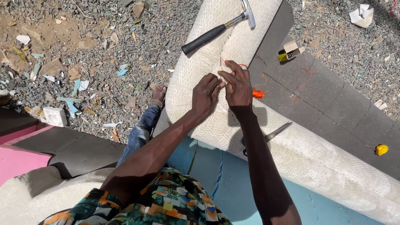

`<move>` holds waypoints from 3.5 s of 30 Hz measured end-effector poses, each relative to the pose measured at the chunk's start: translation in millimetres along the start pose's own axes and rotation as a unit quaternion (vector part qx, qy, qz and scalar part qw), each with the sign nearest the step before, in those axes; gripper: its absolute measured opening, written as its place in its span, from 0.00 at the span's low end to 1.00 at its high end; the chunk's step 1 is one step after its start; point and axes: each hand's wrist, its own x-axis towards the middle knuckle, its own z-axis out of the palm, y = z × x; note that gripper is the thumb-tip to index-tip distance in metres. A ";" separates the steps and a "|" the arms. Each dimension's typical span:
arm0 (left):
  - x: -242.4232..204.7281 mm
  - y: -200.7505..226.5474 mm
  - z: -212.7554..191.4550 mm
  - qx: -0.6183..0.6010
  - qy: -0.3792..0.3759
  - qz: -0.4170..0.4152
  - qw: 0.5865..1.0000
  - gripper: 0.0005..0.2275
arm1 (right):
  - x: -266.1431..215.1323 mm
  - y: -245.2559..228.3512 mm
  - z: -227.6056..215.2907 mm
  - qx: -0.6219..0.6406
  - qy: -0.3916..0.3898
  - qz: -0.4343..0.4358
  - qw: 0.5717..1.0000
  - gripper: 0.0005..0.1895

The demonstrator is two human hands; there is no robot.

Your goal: Hand-sewing white fabric padding onto a furniture frame using a needle and thread in an outdoor workshop.

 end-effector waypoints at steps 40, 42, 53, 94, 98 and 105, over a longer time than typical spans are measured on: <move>13.6 -19.6 -1.7 0.026 -0.092 -0.040 0.995 0.08 | -239.5 -6.1 -172.4 -0.004 0.340 0.339 0.877 0.17; 21.6 -15.2 -5.4 0.042 -0.109 -0.045 0.992 0.07 | -193.1 -13.3 -157.0 0.015 0.301 0.299 0.905 0.14; 33.8 -23.4 -3.1 0.011 -0.104 -0.082 0.991 0.05 | 31.0 15.6 -35.7 -0.003 0.080 -0.014 0.997 0.09; 37.5 -28.5 -4.0 -0.031 -0.095 -0.145 0.984 0.10 | 167.1 -34.1 18.0 -0.332 -0.475 0.141 0.803 0.09; 33.3 -28.5 -4.3 -0.023 -0.095 -0.140 0.985 0.10 | 171.7 -27.2 33.9 -0.376 -0.495 0.131 0.772 0.07; 27.1 -39.5 -1.6 -0.017 -0.120 -0.112 0.986 0.04 | 163.2 -17.4 48.2 -0.448 -0.550 0.125 0.694 0.06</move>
